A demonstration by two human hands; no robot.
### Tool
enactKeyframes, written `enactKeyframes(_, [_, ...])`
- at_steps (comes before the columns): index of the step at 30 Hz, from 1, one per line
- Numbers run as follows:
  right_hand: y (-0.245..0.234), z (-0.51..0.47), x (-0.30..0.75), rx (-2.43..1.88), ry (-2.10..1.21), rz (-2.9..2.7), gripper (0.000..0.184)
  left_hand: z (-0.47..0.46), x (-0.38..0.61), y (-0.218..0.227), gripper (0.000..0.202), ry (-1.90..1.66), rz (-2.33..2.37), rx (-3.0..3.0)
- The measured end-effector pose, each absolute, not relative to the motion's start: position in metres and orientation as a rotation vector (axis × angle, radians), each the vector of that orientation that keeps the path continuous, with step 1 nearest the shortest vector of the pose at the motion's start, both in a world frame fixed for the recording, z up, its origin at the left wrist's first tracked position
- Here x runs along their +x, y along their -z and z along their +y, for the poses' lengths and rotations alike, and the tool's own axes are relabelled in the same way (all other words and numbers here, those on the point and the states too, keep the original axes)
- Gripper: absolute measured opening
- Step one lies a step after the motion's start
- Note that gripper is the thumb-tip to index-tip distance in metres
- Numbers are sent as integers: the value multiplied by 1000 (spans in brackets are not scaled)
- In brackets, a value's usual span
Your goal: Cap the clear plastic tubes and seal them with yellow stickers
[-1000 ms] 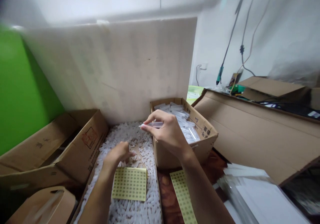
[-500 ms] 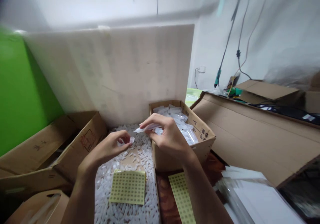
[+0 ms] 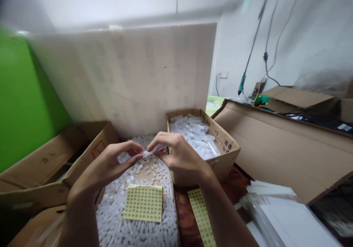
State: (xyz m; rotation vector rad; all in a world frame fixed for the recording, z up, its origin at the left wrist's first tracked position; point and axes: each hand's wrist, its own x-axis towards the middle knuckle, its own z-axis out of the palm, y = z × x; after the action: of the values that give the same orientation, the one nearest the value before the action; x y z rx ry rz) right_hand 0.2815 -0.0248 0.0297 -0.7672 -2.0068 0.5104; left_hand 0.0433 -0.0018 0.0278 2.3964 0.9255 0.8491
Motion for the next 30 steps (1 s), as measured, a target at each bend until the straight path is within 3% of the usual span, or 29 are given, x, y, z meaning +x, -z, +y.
enactKeyframes(5, [-27, -25, 274, -740, -690, -1786, 8, -6, 49, -31, 10, -1151, 794, 2309])
enactKeyframes(9, [-24, -25, 266, -739, -915, -1548, 17, -9, 59, -33, 6, -1495, 667, 2365])
enactKeyframes(12, [-23, -25, 266, -693, -983, -1455, 24, -11, 63, -32, 26, -1601, 682, 2326])
enactKeyframes(13, [-23, -25, 267, -680, -978, -1445, 25, -11, 63, -32, 35, -1599, 713, 2285])
enactKeyframes(16, [-24, -25, 269, -667, -927, -1468, 24, -11, 64, -31, 36, -1449, 805, 2245])
enactKeyframes(19, [-24, -26, 268, -683, -888, -1507, 22, -13, 68, -33, 60, -1317, 877, 2285])
enactKeyframes(25, [-24, -26, 269, -693, -889, -1454, 24, -15, 75, -37, 19, -1484, 855, 2384])
enactKeyframes(30, [-23, -26, 276, -720, -783, -1537, 22, -12, 76, -29, 57, -1274, 890, 2245])
